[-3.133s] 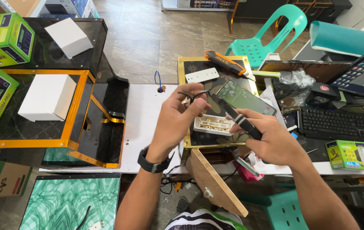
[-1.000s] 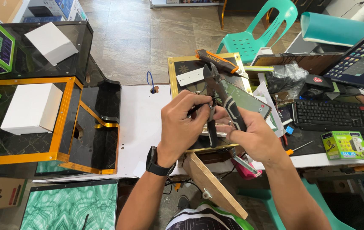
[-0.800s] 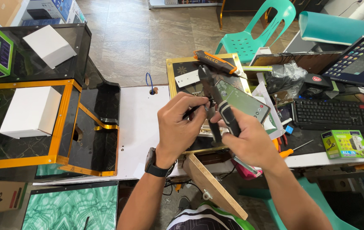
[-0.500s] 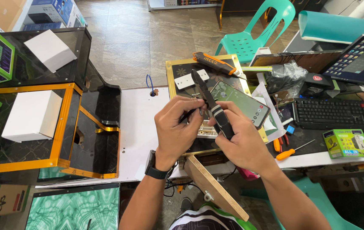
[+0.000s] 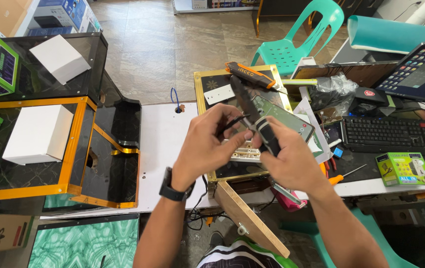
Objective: The person unscrews and opens a white extension socket housing with a screwdriver, then handles a black power cable, strips its insulation with pliers, and twists the exposed wire strands by hand while working over a cluttered workbench.
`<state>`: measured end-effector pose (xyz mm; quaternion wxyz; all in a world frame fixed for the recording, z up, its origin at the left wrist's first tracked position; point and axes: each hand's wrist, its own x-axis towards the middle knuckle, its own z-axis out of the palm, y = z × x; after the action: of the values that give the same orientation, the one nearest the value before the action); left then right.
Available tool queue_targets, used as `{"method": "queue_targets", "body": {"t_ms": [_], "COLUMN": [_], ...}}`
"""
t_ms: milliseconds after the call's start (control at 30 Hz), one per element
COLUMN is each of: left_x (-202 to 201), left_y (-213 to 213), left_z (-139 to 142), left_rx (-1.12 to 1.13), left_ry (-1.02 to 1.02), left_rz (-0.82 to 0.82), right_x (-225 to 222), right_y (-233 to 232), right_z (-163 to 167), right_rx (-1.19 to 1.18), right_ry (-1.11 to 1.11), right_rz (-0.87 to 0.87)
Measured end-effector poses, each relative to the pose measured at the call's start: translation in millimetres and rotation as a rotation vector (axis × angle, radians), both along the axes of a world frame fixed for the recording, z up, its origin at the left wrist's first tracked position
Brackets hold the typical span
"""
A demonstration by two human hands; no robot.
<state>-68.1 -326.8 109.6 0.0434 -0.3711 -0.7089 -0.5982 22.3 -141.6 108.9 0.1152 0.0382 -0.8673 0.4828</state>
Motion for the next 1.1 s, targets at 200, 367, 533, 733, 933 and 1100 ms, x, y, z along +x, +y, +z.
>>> {"method": "queue_targets", "body": {"t_ms": [200, 367, 533, 733, 933, 1100], "left_x": [-17.0, -27.8, -31.3, -35.7, -33.2, -30.3], "left_y": [4.4, 9.7, 12.8, 12.7, 23.3, 24.9], "left_z": [3.5, -6.4, -16.6, -29.3, -44.5, -39.5], "left_rx": [-0.072, -0.087, -0.021, -0.005, 0.083, 0.116], "left_ry": [0.155, 0.263, 0.270, 0.251, 0.175, 0.021], "left_rz": [-0.049, 0.030, 0.051, 0.054, 0.213, 0.140], "right_x": [-4.0, -8.6, -9.5, -9.9, -5.4, -4.8], "right_y": [13.8, 12.5, 8.7, 7.0, 8.3, 10.6], "right_z": [-5.1, -8.9, -12.5, -14.2, -2.2, 3.0], "right_rx": [-0.174, -0.505, -0.747, -0.775, -1.156, -1.131], "right_ry": [-0.095, -0.100, -0.150, -0.166, -0.001, 0.012], "right_rz": [0.086, 0.178, 0.196, 0.183, 0.254, 0.320]}}
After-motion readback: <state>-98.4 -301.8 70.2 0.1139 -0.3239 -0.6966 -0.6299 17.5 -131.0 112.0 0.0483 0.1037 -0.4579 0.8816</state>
